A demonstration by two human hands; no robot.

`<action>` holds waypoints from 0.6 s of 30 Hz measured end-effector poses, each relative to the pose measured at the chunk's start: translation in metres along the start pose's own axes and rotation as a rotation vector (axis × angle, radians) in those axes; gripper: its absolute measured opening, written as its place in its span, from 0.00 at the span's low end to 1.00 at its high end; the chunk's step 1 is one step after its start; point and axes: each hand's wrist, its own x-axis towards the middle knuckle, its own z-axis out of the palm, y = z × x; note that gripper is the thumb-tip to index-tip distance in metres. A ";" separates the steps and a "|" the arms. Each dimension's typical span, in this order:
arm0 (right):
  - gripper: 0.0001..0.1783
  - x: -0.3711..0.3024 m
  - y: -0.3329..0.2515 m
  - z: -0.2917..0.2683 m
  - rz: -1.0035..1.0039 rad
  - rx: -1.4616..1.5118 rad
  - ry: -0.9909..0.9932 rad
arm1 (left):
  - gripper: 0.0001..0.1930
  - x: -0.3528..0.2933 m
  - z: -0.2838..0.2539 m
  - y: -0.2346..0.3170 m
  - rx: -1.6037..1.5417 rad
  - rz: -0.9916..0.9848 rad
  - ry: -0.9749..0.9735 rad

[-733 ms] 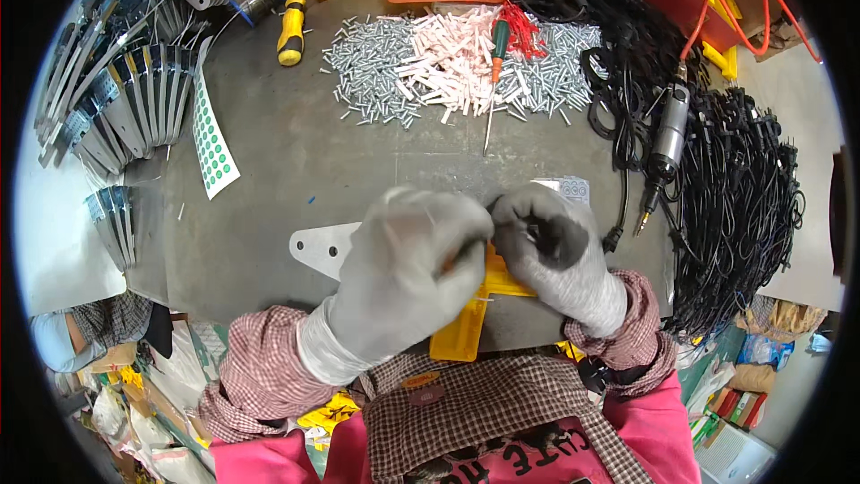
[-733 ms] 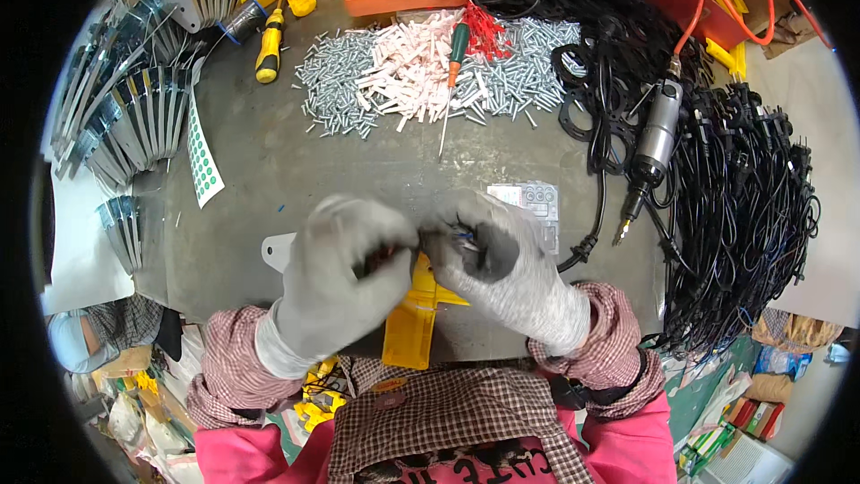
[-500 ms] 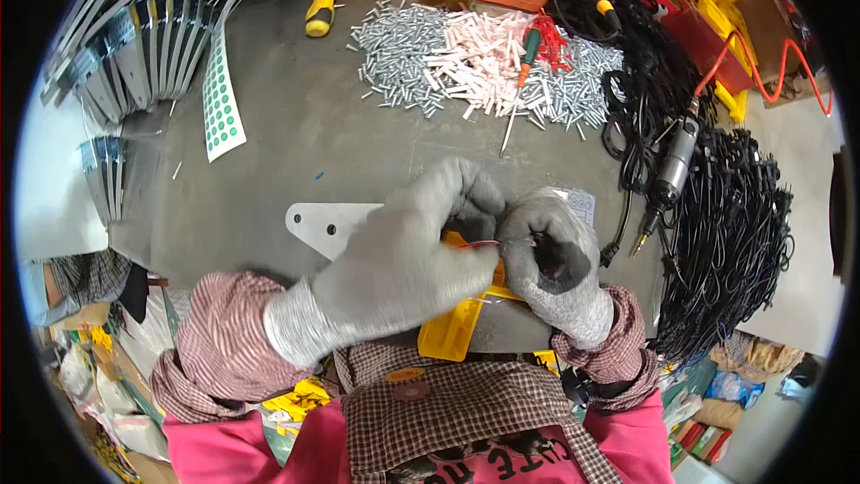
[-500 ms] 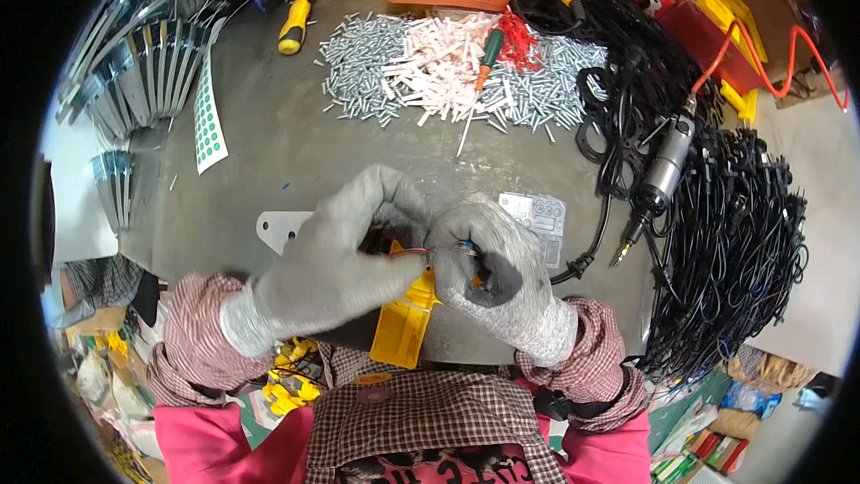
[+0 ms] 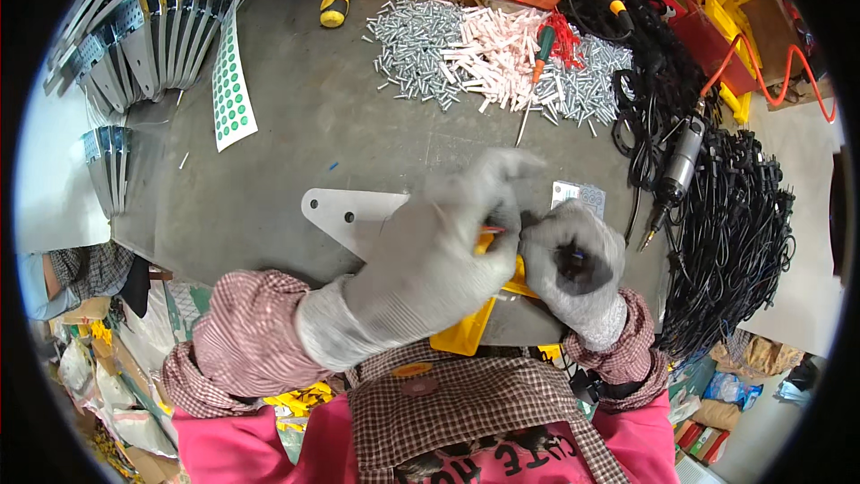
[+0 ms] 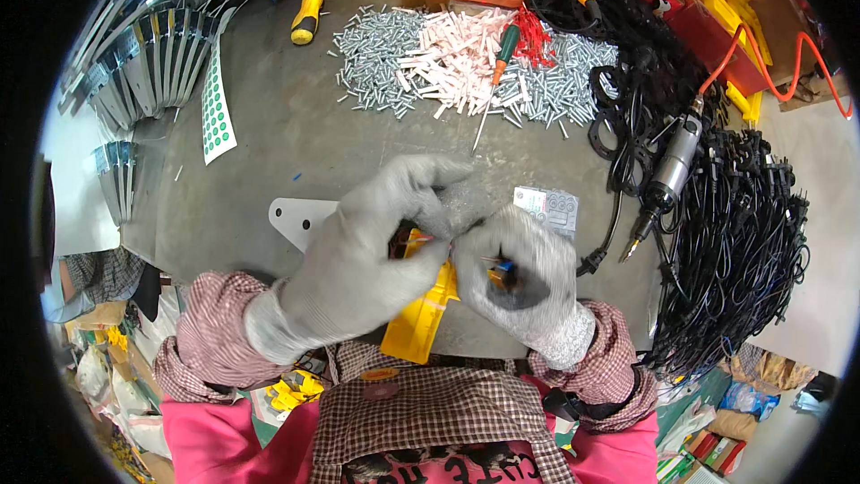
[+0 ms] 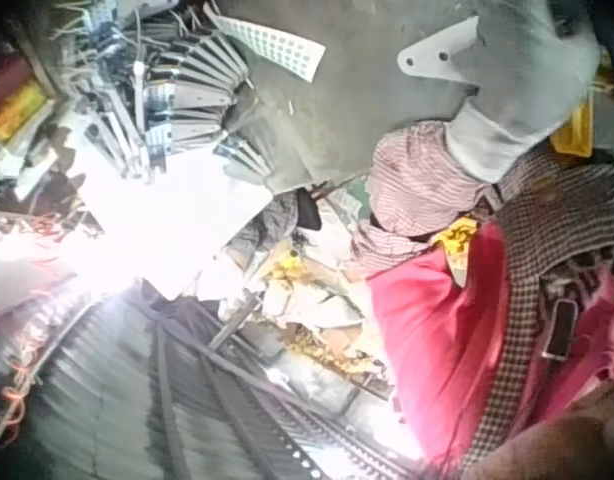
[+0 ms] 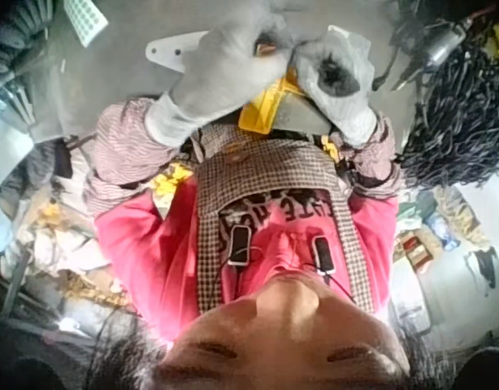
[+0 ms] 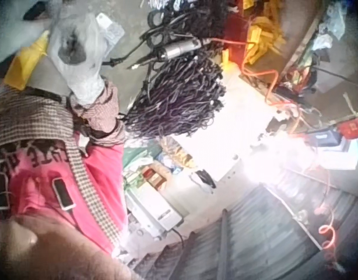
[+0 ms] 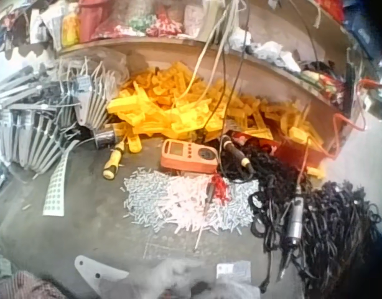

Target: Assembling a metal bracket and soldering wires to a plastic housing component.

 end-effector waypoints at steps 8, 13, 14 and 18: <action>0.19 0.000 -0.009 -0.009 -0.109 -0.332 -0.034 | 0.27 0.002 0.008 0.005 0.045 -0.094 0.048; 0.14 0.003 0.005 -0.009 -0.003 -0.066 -0.039 | 0.32 -0.006 0.013 0.001 0.747 0.553 0.094; 0.13 0.010 0.010 -0.011 0.233 0.025 -0.211 | 0.32 -0.008 0.013 -0.002 0.742 0.505 0.066; 0.13 0.014 0.017 -0.007 0.480 0.298 -0.280 | 0.30 0.002 0.005 0.001 0.402 0.142 -0.025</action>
